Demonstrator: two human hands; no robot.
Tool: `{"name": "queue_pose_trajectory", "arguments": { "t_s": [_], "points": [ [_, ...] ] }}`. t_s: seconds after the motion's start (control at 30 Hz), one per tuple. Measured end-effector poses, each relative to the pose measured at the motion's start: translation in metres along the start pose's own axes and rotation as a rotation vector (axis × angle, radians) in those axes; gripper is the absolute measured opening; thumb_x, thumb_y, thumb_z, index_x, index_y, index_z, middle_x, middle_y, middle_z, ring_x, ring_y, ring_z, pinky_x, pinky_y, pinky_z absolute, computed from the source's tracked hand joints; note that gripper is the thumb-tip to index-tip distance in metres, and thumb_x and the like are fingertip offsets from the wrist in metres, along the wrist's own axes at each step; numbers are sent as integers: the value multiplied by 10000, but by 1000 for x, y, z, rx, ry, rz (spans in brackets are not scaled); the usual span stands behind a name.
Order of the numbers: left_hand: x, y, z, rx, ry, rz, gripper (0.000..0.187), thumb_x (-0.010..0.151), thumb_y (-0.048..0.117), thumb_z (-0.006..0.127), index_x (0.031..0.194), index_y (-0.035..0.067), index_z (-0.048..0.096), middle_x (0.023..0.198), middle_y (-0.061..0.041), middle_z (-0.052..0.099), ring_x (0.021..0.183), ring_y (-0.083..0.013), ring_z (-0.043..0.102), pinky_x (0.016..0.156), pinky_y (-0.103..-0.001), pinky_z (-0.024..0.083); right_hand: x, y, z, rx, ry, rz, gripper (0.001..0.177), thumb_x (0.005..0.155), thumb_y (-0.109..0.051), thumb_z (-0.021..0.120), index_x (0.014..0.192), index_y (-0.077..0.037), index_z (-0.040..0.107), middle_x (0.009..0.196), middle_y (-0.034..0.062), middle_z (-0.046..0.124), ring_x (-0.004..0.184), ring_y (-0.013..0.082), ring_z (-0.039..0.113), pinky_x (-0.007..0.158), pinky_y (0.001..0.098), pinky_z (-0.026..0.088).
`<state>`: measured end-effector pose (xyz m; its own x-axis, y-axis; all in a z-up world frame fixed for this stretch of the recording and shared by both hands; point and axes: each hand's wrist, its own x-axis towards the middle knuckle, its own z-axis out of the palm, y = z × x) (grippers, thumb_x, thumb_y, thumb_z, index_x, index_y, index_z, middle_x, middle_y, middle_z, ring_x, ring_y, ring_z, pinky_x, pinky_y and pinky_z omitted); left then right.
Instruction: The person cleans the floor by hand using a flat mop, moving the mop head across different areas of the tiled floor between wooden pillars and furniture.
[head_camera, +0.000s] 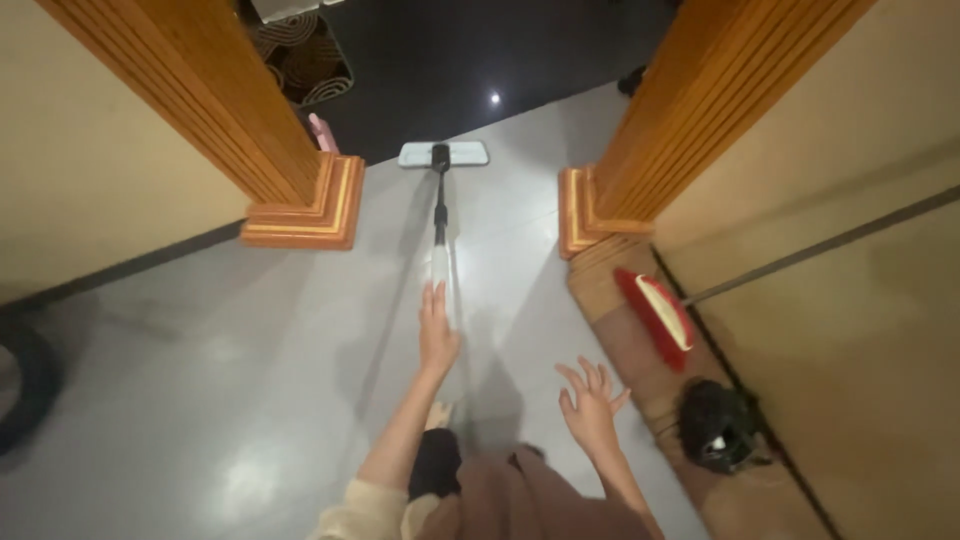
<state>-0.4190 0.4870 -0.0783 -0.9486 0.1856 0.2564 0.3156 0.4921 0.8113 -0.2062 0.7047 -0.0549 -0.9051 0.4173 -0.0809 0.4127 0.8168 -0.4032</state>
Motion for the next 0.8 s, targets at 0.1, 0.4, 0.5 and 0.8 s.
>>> {"name": "queue_pose_trajectory", "arguments": {
  "t_s": [0.1,0.4,0.5,0.8],
  "points": [
    [-59,28,26,-51,-22,-121,902,712,-179,465,1566,84,341,1652,-262,289,1433,-469,335,1182,-470,317,-17,48,-16,-6,9,-24,437,888,-262,647,1308,-381,629,1549,2,420,1495,357,273,1103,821,37],
    [-198,142,-11,-97,-66,-186,947,632,-201,420,1545,34,332,1635,-273,254,1495,-469,260,1133,-458,355,-48,81,-45,-51,-24,-164,447,906,-247,645,1340,-349,608,1570,43,397,1501,383,245,1088,834,34],
    [-237,156,-33,-19,-40,-64,945,629,-203,423,1546,-3,314,1619,-303,259,1499,-502,259,1196,-481,300,-64,56,-34,16,-25,-272,521,899,-194,682,1392,-309,558,1573,56,384,1499,401,241,1065,847,65],
    [-375,171,-164,-114,-273,-120,978,626,-103,632,1519,10,251,1616,-338,187,1421,-543,219,1142,-528,291,-137,-112,36,-24,-204,-588,758,637,-99,859,1314,-359,637,1580,9,363,1456,451,198,1059,823,145]
  ]
}}
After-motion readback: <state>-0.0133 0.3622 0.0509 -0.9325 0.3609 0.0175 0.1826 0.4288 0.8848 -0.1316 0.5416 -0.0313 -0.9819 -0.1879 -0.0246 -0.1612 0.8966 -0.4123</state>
